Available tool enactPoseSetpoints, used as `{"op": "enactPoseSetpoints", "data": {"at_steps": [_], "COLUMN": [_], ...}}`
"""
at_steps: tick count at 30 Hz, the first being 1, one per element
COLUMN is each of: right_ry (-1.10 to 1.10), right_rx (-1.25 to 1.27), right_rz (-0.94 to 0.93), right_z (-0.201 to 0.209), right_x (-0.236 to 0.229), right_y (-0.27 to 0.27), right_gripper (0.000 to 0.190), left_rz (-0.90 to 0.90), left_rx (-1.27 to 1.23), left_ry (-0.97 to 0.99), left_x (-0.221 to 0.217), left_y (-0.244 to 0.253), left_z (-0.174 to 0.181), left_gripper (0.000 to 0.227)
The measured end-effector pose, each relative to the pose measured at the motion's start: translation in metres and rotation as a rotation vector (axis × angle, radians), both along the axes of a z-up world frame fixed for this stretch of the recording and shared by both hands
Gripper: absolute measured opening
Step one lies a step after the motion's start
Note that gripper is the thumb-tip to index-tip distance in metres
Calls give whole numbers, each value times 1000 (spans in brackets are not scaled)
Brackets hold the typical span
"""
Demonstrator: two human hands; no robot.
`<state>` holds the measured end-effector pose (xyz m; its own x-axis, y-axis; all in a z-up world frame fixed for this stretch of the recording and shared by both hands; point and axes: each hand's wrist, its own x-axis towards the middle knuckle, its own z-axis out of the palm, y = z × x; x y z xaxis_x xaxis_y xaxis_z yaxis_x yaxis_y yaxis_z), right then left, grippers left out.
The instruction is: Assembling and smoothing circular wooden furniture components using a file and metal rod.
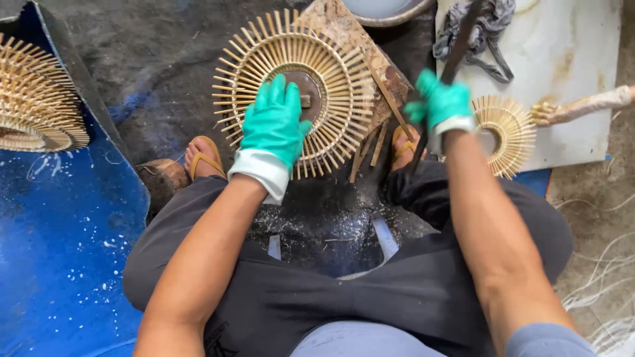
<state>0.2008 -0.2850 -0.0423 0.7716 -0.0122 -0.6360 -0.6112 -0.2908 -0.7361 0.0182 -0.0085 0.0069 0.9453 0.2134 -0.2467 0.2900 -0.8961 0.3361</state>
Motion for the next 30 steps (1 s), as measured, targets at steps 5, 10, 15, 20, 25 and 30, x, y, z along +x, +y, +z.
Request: {"op": "enactPoseSetpoints", "data": {"at_steps": [5, 10, 15, 20, 25, 30], "right_ry": [131, 136, -243, -302, -238, -278], "right_rx": [-80, -75, -27, -161, -15, 50], "right_rz": [-54, -86, 152, 334, 401, 405], "right_z": [-71, -77, 55, 144, 136, 122], "right_x": [-33, -27, -1, 4, -28, -35], "right_y": [9, 5, 22, 35, 50, 56], "right_gripper": [64, 45, 28, 25, 25, 24], "left_rz": [-24, -41, -75, 3, 190, 392], "left_rx": [59, 66, 18, -129, -657, -1406], "left_ry": [3, -43, 14, -500, -204, -404], "left_x": [-1, -3, 6, 13, 12, 10], "left_y": [-4, -1, 4, 13, 14, 24], "left_z": [-4, -10, 16, 36, 67, 14], "left_gripper": [77, 76, 72, 65, 28, 16]}}
